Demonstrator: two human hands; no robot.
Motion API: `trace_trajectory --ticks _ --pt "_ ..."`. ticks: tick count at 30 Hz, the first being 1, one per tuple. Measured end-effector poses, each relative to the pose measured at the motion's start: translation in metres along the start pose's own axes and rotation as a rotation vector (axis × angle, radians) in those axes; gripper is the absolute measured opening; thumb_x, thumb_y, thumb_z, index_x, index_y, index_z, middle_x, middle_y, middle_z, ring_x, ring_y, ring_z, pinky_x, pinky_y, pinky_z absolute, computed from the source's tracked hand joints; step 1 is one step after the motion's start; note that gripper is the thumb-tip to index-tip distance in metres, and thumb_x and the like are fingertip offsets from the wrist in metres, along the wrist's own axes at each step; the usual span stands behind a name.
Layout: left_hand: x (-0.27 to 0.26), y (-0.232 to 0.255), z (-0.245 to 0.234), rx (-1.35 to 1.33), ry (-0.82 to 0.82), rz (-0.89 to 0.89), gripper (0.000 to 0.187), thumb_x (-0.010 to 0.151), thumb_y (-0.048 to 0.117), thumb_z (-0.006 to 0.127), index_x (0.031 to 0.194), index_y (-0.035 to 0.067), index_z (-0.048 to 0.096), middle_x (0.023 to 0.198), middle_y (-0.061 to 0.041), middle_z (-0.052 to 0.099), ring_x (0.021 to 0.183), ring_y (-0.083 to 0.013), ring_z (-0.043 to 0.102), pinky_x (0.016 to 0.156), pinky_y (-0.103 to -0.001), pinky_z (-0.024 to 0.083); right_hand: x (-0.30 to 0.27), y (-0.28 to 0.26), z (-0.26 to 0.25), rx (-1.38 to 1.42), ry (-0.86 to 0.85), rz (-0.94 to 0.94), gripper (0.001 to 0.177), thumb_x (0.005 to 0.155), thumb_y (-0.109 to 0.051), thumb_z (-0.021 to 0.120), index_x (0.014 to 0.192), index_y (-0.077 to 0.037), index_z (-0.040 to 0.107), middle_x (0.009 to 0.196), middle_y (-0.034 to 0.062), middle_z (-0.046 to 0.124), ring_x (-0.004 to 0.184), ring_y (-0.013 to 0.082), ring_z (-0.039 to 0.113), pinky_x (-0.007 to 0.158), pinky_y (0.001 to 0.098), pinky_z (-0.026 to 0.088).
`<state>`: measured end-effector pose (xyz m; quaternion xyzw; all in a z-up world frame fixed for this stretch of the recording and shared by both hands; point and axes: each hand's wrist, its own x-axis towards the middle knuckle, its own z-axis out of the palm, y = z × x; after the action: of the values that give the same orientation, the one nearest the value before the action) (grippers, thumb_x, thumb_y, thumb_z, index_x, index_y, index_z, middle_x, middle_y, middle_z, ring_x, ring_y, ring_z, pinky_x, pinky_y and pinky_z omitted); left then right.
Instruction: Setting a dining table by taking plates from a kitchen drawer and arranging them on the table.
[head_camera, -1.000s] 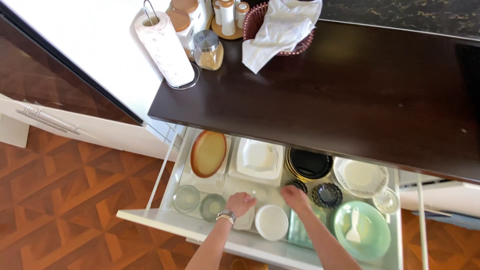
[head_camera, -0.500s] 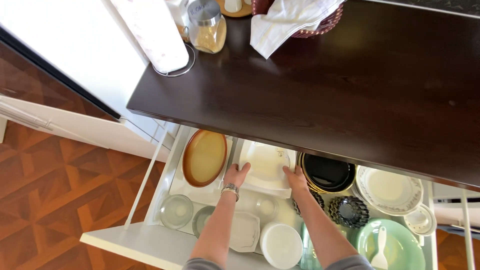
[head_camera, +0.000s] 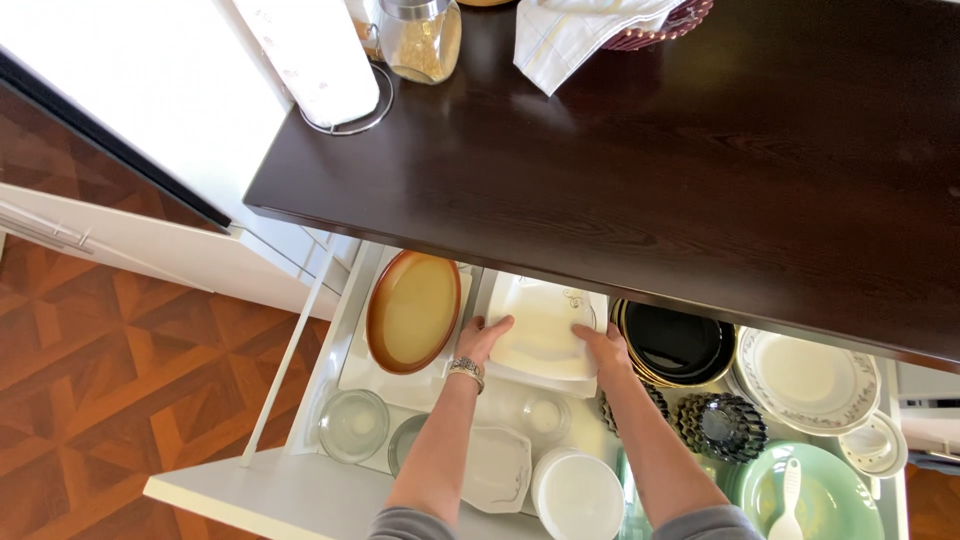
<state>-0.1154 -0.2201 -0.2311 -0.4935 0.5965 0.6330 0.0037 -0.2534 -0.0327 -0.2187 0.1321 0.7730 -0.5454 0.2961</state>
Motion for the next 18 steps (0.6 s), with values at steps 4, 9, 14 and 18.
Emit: trace_trajectory --ticks 4,9,14,18 --pt "-0.004 0.016 -0.001 -0.018 -0.004 -0.017 0.113 0.067 0.064 0.089 0.147 -0.005 0.051 0.145 -0.027 0.056 0.139 -0.0374 0.05 0.115 -0.046 0.045 0.063 0.043 -0.006 0.032 0.011 0.028 0.083 0.064 -0.029 0.093 0.139 -0.014 0.061 0.113 0.0206 0.07 0.105 0.0374 0.069 0.084 0.0516 0.058" --pt "-0.017 0.029 -0.005 -0.074 0.032 -0.105 0.089 0.058 0.049 0.096 0.119 -0.011 0.071 0.113 -0.028 0.072 0.108 -0.0403 0.071 0.071 -0.048 0.062 0.021 0.02 0.0 0.126 0.015 -0.031 0.06 0.06 -0.02 0.091 0.114 -0.007 0.07 0.09 0.0179 0.069 0.084 0.0334 0.07 0.071 0.0494 0.056" --pt "-0.028 0.021 -0.006 -0.078 0.048 -0.116 0.09 0.056 0.053 0.097 0.114 -0.012 0.072 0.11 -0.028 0.072 0.108 -0.0397 0.071 0.072 -0.045 0.06 0.013 0.026 -0.011 0.077 0.022 -0.002 0.061 0.057 -0.023 0.094 0.111 -0.006 0.072 0.088 0.0209 0.07 0.082 0.0362 0.07 0.069 0.0525 0.056" --pt "-0.066 0.027 -0.015 -0.039 0.032 -0.172 0.093 0.054 0.054 0.1 0.113 -0.012 0.072 0.109 -0.03 0.071 0.104 -0.0427 0.071 0.072 -0.05 0.062 -0.014 0.018 -0.013 -0.097 0.04 0.102 0.07 0.05 -0.036 0.097 0.114 -0.017 0.077 0.094 0.0203 0.075 0.093 0.0399 0.073 0.078 0.0526 0.056"
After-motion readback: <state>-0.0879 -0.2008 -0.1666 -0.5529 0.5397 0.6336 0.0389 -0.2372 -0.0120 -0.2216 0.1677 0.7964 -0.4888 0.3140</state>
